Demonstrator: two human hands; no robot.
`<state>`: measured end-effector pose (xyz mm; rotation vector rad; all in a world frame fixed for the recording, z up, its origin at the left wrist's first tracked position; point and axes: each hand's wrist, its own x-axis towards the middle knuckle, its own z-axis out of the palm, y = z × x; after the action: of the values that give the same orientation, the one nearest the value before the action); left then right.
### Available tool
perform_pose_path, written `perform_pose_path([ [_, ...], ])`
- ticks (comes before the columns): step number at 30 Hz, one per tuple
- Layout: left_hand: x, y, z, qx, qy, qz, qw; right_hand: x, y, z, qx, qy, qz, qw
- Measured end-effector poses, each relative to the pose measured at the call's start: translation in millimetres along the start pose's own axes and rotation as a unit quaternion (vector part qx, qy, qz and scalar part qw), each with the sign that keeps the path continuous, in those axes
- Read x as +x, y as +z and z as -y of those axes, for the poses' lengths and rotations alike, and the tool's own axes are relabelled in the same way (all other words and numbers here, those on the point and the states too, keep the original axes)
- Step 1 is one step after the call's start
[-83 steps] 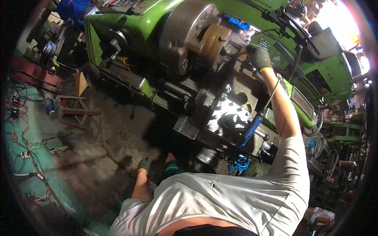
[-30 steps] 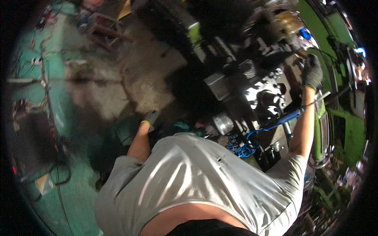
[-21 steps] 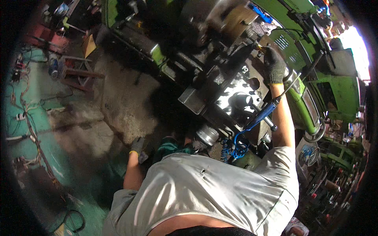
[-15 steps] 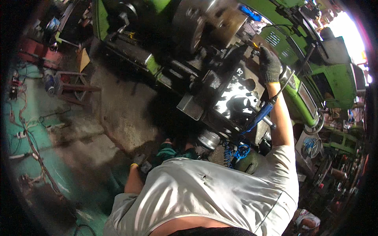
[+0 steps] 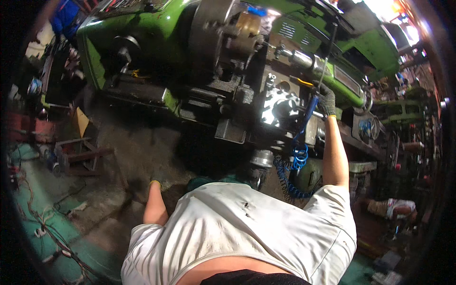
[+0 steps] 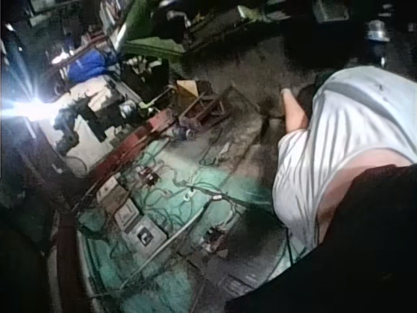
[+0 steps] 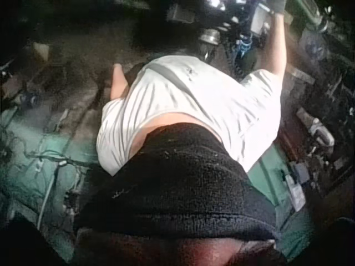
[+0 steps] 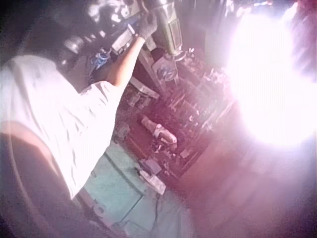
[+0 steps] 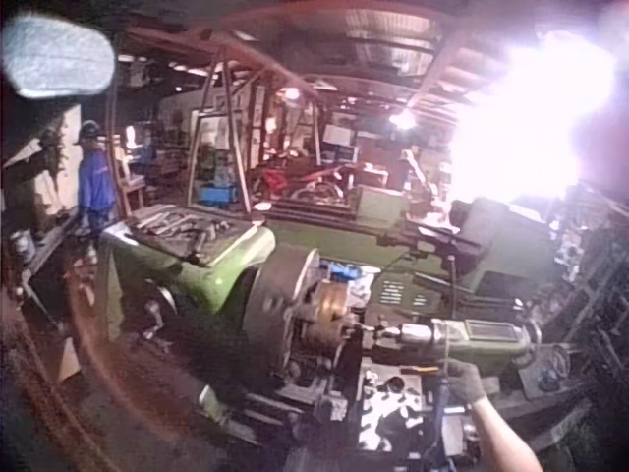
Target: The person operates a green metalworking machine, likely a lathe, by adjusting controls and using a handheld tool to work on a rotating metal part. They repeatedly move the tool carriage and make fine adjustments to the setup while the machine runs.
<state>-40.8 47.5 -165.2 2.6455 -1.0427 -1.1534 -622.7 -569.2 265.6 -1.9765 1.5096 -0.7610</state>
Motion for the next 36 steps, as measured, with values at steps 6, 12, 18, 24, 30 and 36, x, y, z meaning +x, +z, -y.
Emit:
perform_pose_path([
  [6, 35.2, -49.2, -23.7, -0.036, 0.023, -0.034, 0.999, -25.4, -8.0, -20.6, 0.040, -0.015, -0.056, 0.998],
  [12, -0.5, -19.7, -26.4, 0.026, 0.054, -0.004, 0.998, -22.2, 6.6, -18.3, -0.012, 0.001, -0.057, 0.998],
  [18, -100.6, 18.7, 3.7, 0.095, 0.040, 0.060, 0.993, -12.6, 26.5, -14.8, 0.022, 0.020, 0.027, 0.999],
  [24, -148.6, 26.0, 12.7, 0.158, 0.056, 0.055, 0.984, 2.3, 48.0, -53.6, -0.031, -0.092, 0.008, 0.995],
  [30, -166.6, 48.5, 5.8, 0.151, 0.092, -0.041, 0.983, 7.1, 47.3, -57.8, -0.035, -0.075, 0.060, 0.995],
  [36, -161.7, 58.1, -11.2, 0.121, 0.123, 0.014, 0.985, 2.1, 42.5, -40.5, -0.085, -0.110, 0.068, 0.988],
])
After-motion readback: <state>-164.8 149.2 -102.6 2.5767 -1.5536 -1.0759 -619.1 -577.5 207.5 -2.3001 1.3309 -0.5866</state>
